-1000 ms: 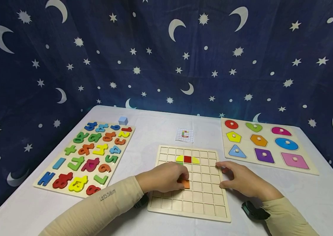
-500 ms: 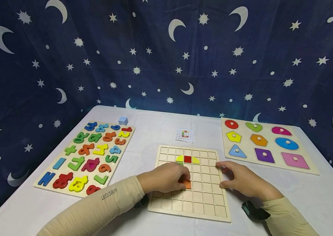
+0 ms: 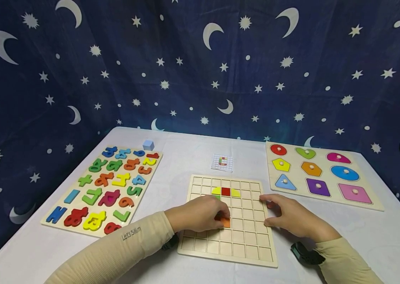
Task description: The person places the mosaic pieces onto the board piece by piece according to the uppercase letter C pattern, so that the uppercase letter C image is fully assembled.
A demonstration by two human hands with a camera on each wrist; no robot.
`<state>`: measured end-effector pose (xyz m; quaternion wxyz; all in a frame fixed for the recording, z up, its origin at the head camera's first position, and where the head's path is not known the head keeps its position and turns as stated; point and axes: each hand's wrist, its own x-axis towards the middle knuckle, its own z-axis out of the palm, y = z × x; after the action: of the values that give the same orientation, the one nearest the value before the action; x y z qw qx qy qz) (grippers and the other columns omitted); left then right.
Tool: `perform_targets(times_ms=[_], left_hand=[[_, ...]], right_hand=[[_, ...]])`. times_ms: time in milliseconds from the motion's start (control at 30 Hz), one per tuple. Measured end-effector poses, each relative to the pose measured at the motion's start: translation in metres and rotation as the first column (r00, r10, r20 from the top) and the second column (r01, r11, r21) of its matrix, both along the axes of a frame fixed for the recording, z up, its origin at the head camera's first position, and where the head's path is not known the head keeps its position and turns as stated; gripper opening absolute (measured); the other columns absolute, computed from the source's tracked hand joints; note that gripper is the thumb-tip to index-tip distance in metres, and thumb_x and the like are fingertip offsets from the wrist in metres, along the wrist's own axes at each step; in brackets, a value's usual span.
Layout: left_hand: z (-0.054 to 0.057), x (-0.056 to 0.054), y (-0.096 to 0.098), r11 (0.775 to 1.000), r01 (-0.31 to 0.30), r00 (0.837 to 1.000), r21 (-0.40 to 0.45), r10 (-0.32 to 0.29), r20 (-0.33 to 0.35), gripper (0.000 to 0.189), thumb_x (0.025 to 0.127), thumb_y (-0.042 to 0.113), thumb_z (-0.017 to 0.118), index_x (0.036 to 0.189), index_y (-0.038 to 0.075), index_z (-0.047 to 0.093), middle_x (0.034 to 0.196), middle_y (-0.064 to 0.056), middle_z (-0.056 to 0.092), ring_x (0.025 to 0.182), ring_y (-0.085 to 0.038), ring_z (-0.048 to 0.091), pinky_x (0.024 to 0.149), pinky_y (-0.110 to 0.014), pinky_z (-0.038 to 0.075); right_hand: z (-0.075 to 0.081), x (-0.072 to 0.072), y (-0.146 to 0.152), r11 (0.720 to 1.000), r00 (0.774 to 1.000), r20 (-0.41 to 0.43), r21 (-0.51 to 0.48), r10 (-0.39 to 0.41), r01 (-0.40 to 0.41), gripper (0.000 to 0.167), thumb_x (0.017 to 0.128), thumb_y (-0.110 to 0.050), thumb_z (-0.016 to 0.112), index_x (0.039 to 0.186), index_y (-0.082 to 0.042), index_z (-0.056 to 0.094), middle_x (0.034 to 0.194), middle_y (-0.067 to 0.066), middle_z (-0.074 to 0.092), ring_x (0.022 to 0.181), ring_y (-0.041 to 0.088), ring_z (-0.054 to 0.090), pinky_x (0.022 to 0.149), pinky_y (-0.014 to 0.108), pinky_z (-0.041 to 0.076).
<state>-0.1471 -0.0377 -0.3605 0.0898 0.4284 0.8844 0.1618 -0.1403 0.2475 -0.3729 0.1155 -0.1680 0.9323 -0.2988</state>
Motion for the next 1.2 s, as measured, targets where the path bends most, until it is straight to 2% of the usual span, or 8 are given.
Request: perform_targets(times_ms=[167, 467, 733, 933, 1200], left_hand=[[-0.0009, -0.0016, -0.0005, 1.0, 0.014, 1.0, 0.014, -0.014, 0.011, 0.014, 0.088, 0.013, 0.078, 0.101, 0.013, 0.074, 0.091, 0.011, 0.067, 0.079, 0.0, 0.053, 0.079, -0.015, 0.043], [-0.0001, -0.0011, 0.0014, 0.999, -0.03, 1.0, -0.018, 0.03, 0.009, 0.015, 0.089, 0.018, 0.078, 0.103, 0.015, 0.073, 0.092, 0.013, 0.066, 0.082, 0.0, 0.052, 0.08, -0.016, 0.043], [0.0002, -0.0006, 0.0014, 1.0, -0.031, 1.0, -0.008, 0.03, -0.008, 0.013, 0.088, 0.019, 0.079, 0.096, 0.015, 0.07, 0.087, 0.012, 0.061, 0.081, -0.002, 0.05, 0.079, -0.018, 0.043], [0.0008, -0.0001, 0.0007, 1.0, -0.021, 0.999, 0.014, 0.021, 0.025, 0.014, 0.086, 0.016, 0.08, 0.095, 0.014, 0.07, 0.086, 0.012, 0.061, 0.079, -0.002, 0.05, 0.077, -0.018, 0.043], [0.0008, -0.001, -0.0047, 0.996, -0.063, 0.993, 0.06, 0.057, 0.1, 0.022, 0.086, 0.018, 0.081, 0.105, 0.011, 0.071, 0.097, 0.01, 0.067, 0.088, -0.004, 0.056, 0.084, -0.019, 0.045]], right_hand=[[-0.0003, -0.0004, 0.0006, 1.0, 1.0, -0.006, -0.003, 0.005, -0.005, 0.067, 0.082, -0.022, 0.083, 0.139, -0.003, 0.055, 0.13, 0.011, 0.06, 0.117, 0.031, 0.055, 0.103, 0.057, 0.04], [0.001, 0.0011, 0.0008, 1.0, 1.0, -0.005, -0.005, 0.02, -0.02, 0.067, 0.082, -0.023, 0.083, 0.139, -0.003, 0.054, 0.131, 0.012, 0.059, 0.117, 0.032, 0.056, 0.103, 0.057, 0.04], [0.0016, 0.0008, 0.0, 1.0, 1.0, -0.002, -0.006, 0.016, -0.016, 0.067, 0.082, -0.022, 0.083, 0.14, -0.003, 0.054, 0.133, 0.013, 0.058, 0.119, 0.033, 0.055, 0.103, 0.057, 0.039], [0.0012, 0.0013, 0.0013, 0.999, 0.999, -0.011, -0.011, 0.035, -0.035, 0.069, 0.082, -0.024, 0.083, 0.14, -0.002, 0.054, 0.133, 0.014, 0.058, 0.118, 0.033, 0.056, 0.102, 0.058, 0.04], [-0.0011, -0.0002, 0.0012, 1.0, 1.0, -0.005, -0.01, 0.016, -0.016, 0.067, 0.083, -0.022, 0.083, 0.14, -0.003, 0.054, 0.132, 0.012, 0.059, 0.118, 0.032, 0.055, 0.103, 0.056, 0.04]])
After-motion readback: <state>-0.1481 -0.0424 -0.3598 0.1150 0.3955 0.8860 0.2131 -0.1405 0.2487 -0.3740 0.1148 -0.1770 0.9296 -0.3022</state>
